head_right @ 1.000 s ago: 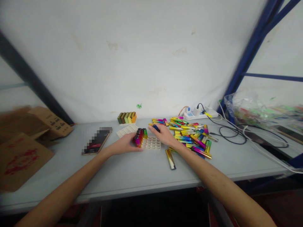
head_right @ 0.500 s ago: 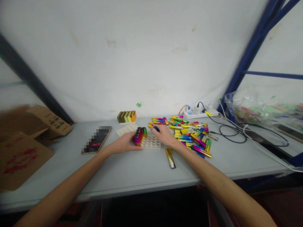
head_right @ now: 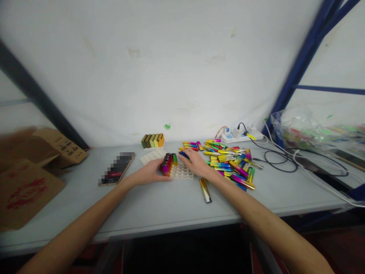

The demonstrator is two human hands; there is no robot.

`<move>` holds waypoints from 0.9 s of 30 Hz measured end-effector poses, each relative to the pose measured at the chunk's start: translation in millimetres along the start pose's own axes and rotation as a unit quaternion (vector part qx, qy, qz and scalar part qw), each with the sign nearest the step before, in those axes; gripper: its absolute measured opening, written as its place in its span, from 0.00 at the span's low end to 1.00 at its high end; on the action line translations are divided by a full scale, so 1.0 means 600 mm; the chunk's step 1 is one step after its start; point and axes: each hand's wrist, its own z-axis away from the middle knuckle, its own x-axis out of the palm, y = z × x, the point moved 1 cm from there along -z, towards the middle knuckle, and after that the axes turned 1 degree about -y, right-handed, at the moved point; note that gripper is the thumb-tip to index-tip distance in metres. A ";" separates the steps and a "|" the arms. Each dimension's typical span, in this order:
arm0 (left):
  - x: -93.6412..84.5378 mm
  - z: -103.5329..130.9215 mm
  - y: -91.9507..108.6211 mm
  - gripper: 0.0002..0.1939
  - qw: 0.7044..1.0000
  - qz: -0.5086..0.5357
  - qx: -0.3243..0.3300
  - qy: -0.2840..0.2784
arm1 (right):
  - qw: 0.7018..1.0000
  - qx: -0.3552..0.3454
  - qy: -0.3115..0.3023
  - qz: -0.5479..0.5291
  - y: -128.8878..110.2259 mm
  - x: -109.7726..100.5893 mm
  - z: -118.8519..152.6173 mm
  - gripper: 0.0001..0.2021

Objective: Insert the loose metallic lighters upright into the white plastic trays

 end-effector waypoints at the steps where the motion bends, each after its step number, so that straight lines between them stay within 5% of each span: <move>1: 0.001 0.000 -0.001 0.31 1.000 -0.002 -0.001 -0.001 | 1.000 -0.020 0.008 0.010 0.001 0.000 0.000 0.18; 4: 0.003 -0.001 -0.005 0.32 1.000 -0.009 -0.006 -0.003 | 0.998 -0.032 0.022 0.043 0.000 -0.004 0.000 0.19; 11: 0.003 0.000 -0.005 0.32 1.000 0.008 -0.002 0.001 | 0.998 0.014 -0.037 0.038 -0.011 -0.011 0.000 0.18; 16: 0.001 0.000 0.000 0.32 1.000 0.021 -0.007 0.004 | 0.997 -0.014 -0.075 0.030 -0.012 -0.003 0.001 0.16; 27: 0.004 -0.001 -0.004 0.31 1.000 0.005 -0.011 -0.001 | 0.979 -0.017 -0.069 0.190 -0.021 0.022 -0.010 0.16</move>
